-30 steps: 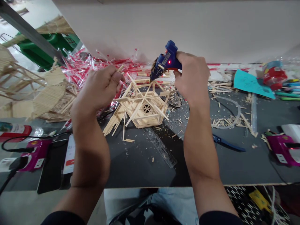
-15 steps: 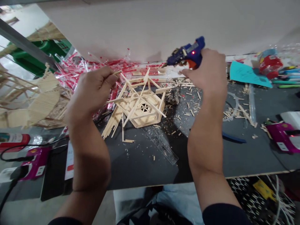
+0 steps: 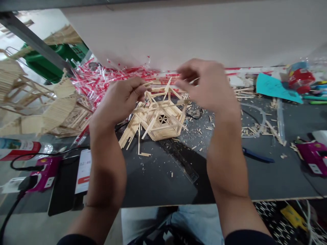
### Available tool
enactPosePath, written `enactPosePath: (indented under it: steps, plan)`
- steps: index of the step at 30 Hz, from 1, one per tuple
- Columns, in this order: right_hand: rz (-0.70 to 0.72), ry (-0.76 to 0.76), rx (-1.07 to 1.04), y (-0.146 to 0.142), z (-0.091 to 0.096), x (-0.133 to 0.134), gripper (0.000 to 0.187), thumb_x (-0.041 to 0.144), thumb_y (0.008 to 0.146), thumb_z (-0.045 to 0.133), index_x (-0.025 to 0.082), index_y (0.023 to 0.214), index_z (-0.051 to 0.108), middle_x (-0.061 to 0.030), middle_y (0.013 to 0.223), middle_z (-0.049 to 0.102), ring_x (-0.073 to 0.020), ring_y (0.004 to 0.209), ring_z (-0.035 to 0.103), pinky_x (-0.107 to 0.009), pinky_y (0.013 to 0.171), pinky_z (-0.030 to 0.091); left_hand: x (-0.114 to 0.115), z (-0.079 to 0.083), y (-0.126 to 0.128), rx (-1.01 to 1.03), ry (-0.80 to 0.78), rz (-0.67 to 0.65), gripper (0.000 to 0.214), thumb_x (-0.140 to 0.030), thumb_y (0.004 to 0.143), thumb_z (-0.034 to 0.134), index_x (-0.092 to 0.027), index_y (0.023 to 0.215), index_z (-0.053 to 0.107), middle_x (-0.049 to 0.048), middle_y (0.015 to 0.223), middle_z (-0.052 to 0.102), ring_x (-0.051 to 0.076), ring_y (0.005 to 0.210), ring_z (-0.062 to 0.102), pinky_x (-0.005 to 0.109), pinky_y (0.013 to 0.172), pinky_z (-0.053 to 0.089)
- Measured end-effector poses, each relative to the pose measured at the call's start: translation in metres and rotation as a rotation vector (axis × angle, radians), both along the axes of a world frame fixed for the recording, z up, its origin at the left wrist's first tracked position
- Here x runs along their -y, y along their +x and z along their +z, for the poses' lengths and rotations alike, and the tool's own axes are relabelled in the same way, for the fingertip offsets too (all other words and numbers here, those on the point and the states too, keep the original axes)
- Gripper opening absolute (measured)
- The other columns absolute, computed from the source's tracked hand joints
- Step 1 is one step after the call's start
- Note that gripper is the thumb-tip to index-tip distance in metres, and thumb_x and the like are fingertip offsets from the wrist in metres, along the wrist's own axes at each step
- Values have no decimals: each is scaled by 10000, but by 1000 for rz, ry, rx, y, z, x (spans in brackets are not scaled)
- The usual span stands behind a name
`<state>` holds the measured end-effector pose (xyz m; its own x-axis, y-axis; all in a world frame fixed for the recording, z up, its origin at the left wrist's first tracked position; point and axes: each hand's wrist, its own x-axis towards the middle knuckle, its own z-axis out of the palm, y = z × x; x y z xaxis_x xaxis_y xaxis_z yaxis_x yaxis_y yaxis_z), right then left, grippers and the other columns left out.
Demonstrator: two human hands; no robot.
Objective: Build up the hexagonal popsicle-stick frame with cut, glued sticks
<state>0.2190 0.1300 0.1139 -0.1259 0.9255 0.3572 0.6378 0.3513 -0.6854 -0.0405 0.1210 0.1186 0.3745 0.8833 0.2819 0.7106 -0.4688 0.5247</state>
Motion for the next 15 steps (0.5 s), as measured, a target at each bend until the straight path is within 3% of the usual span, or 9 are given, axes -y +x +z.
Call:
enactPosePath:
  steps: [2, 5, 9, 15]
  plan:
    - [177, -27, -77, -31, -3, 4, 173, 294, 875, 872, 252, 1033, 817, -57, 937, 810, -242, 848, 748, -424, 814, 631, 0, -1, 2, 20, 24, -38, 347, -245, 1072, 521, -271, 730, 474, -5, 720, 587, 183, 702, 539, 371, 737, 434]
    - [255, -25, -203, -56, -15, 1, 249, 476, 906, 874, 253, 928, 765, -17, 811, 746, -199, 750, 684, -376, 702, 592, 1, -1, 4, 35, 33, -61, 331, -228, 1063, 535, -267, 738, 481, -6, 718, 590, 186, 713, 565, 377, 740, 452]
    - [190, -8, -226, -55, -19, -3, 346, 602, 917, 843, 279, 867, 730, -9, 755, 715, -198, 718, 660, -369, 652, 563, 2, 1, 4, 63, 31, -46, 324, -284, 1103, 527, -255, 781, 552, -3, 736, 641, 174, 731, 606, 361, 768, 493]
    - [92, 47, -61, -46, -13, -3, 252, 543, 954, 789, 291, 954, 793, -47, 845, 782, -254, 805, 714, -425, 742, 617, -1, -1, -3, 0, 37, 32, 335, -325, 1091, 544, -257, 766, 590, 14, 698, 640, 207, 776, 618, 386, 777, 485]
